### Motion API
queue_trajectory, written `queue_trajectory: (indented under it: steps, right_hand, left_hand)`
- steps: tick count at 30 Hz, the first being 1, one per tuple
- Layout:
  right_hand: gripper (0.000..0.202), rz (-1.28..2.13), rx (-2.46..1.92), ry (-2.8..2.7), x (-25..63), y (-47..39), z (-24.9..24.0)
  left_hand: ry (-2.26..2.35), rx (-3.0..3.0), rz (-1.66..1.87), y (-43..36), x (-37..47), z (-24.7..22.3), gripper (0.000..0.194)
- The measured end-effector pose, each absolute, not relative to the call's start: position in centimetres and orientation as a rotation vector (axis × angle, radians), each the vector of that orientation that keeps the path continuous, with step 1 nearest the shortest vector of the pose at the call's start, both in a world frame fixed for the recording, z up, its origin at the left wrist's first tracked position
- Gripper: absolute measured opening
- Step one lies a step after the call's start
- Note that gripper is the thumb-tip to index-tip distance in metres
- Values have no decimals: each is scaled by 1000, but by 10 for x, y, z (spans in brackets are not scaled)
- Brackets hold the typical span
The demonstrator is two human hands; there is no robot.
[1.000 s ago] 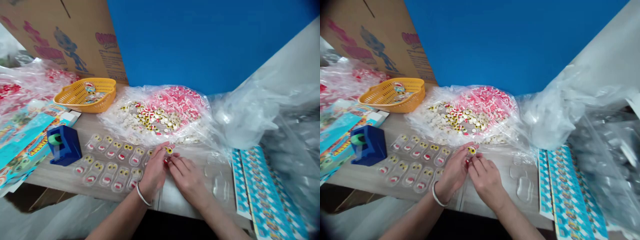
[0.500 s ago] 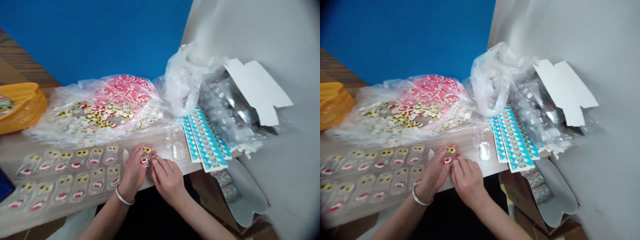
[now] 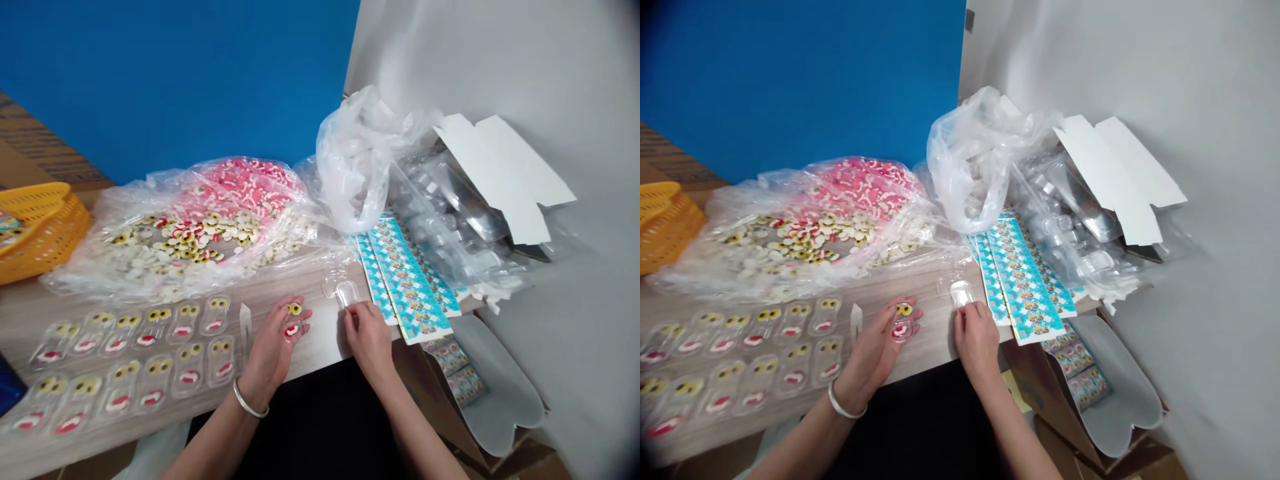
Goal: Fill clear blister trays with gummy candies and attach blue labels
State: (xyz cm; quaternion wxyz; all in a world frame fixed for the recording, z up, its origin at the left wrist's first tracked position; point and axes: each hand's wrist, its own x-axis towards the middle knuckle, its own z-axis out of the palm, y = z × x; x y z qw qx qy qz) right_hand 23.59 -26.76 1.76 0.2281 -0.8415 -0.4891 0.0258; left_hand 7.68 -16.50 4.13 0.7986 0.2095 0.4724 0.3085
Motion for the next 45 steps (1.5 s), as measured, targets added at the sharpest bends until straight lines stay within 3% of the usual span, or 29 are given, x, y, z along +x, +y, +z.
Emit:
queue_trajectory:
  steps: [11,19,24,35,40,45]
  right_hand:
    - [16,-86,-2389,-1393,243,-246,16]
    - [12,-59,-2259,-1402,226,-252,29]
    - [11,55,-2103,-1373,209,-255,39]
    - [11,430,-1799,-1030,209,-250,61]
    - [19,1020,-1478,-699,205,-252,71]
    - [25,1378,-1279,-487,178,-242,62]
  left_hand:
    - [991,461,648,-166,79,42,32]
    - [993,596,563,-177,99,42,59]
    - [1003,655,606,-179,104,40,63]
    - [1065,610,637,-176,104,37,57]
    - [938,384,722,-168,91,46,43]
    - [813,306,707,-168,71,58,50]
